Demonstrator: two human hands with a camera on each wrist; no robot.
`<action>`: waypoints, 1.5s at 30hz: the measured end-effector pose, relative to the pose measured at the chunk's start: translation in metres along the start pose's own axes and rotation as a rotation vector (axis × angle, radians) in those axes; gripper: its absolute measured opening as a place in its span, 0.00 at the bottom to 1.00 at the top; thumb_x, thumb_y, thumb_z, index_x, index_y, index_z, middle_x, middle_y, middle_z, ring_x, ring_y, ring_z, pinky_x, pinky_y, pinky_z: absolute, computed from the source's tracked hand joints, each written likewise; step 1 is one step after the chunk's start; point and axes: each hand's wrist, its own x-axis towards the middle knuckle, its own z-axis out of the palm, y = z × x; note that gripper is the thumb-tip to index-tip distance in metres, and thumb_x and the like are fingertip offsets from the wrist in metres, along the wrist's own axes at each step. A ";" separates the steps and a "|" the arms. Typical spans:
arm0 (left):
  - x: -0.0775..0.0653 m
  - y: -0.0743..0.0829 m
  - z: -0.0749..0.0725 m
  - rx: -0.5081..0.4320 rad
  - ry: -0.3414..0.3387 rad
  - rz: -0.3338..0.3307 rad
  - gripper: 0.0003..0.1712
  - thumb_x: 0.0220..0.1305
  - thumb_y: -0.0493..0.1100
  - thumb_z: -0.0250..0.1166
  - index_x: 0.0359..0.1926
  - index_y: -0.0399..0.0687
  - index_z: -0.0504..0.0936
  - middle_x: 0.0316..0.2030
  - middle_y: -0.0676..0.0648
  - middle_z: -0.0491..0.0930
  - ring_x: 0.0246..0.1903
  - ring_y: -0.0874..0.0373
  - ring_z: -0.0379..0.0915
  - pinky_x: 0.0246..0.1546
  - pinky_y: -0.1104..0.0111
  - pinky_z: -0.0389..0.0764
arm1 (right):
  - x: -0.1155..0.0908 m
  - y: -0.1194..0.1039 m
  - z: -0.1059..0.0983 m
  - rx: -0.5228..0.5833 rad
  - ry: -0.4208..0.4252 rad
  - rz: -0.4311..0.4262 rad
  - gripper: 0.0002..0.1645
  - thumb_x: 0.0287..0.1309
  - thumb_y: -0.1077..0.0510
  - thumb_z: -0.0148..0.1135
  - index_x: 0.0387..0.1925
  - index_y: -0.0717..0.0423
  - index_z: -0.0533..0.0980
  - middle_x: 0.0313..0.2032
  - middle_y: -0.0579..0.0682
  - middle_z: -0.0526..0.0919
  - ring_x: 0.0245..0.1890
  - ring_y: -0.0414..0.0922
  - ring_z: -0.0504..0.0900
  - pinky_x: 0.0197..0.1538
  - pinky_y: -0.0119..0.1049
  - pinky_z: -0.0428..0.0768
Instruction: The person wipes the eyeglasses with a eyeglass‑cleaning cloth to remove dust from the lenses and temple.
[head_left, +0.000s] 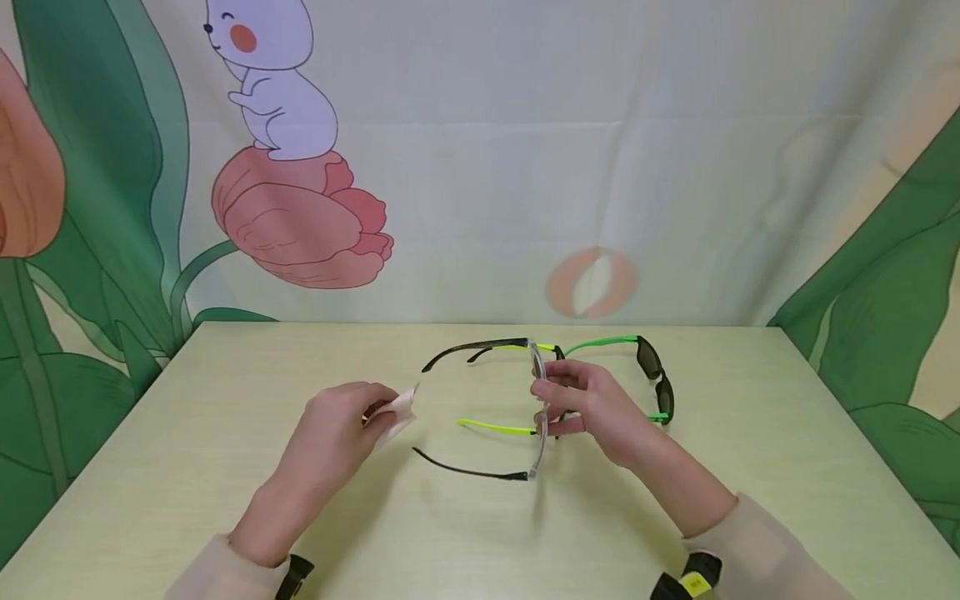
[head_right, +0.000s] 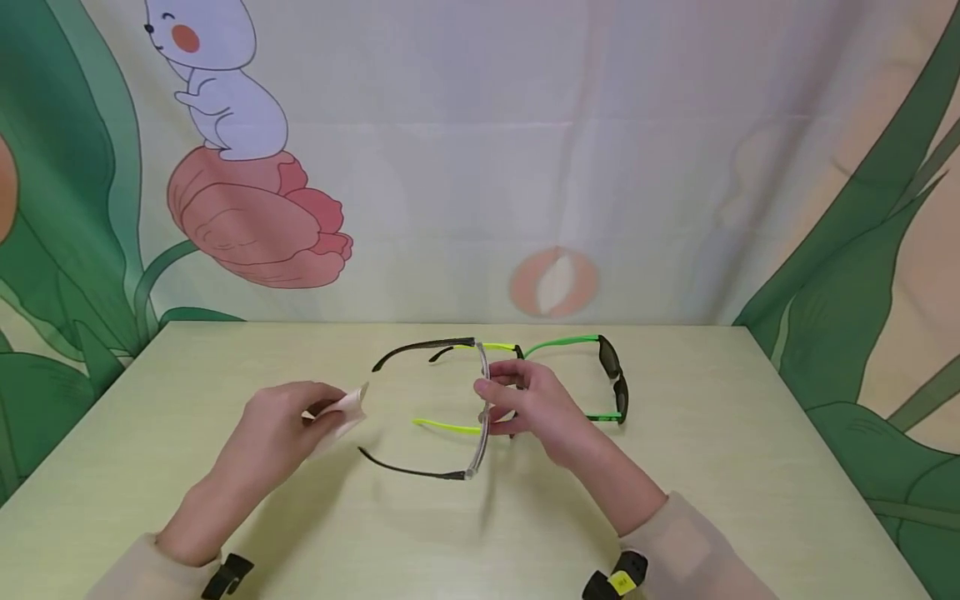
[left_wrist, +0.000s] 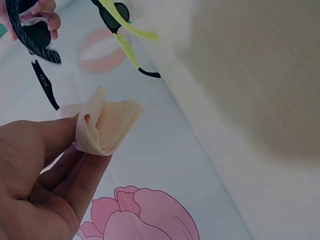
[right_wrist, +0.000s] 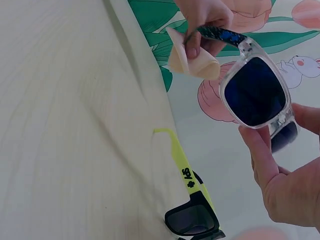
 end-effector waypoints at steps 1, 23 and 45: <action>-0.001 -0.001 -0.002 0.005 -0.014 -0.012 0.09 0.56 0.31 0.77 0.38 0.44 0.90 0.33 0.51 0.87 0.30 0.59 0.81 0.34 0.63 0.83 | 0.003 0.000 0.000 0.008 0.015 0.010 0.34 0.71 0.57 0.61 0.68 0.74 0.62 0.56 0.66 0.73 0.37 0.49 0.85 0.50 0.47 0.86; -0.029 0.006 -0.005 0.095 -0.388 -0.021 0.13 0.54 0.29 0.75 0.28 0.51 0.84 0.26 0.58 0.80 0.25 0.63 0.71 0.26 0.68 0.76 | 0.073 0.019 0.031 0.104 0.084 0.108 0.31 0.72 0.54 0.64 0.64 0.74 0.70 0.63 0.69 0.72 0.40 0.49 0.86 0.50 0.44 0.86; -0.043 -0.027 -0.006 0.132 -0.419 -0.055 0.18 0.58 0.34 0.74 0.21 0.54 0.74 0.20 0.59 0.73 0.20 0.64 0.63 0.19 0.70 0.68 | 0.099 0.035 0.067 0.093 0.120 0.216 0.40 0.72 0.54 0.64 0.68 0.80 0.59 0.52 0.66 0.77 0.41 0.49 0.84 0.49 0.40 0.86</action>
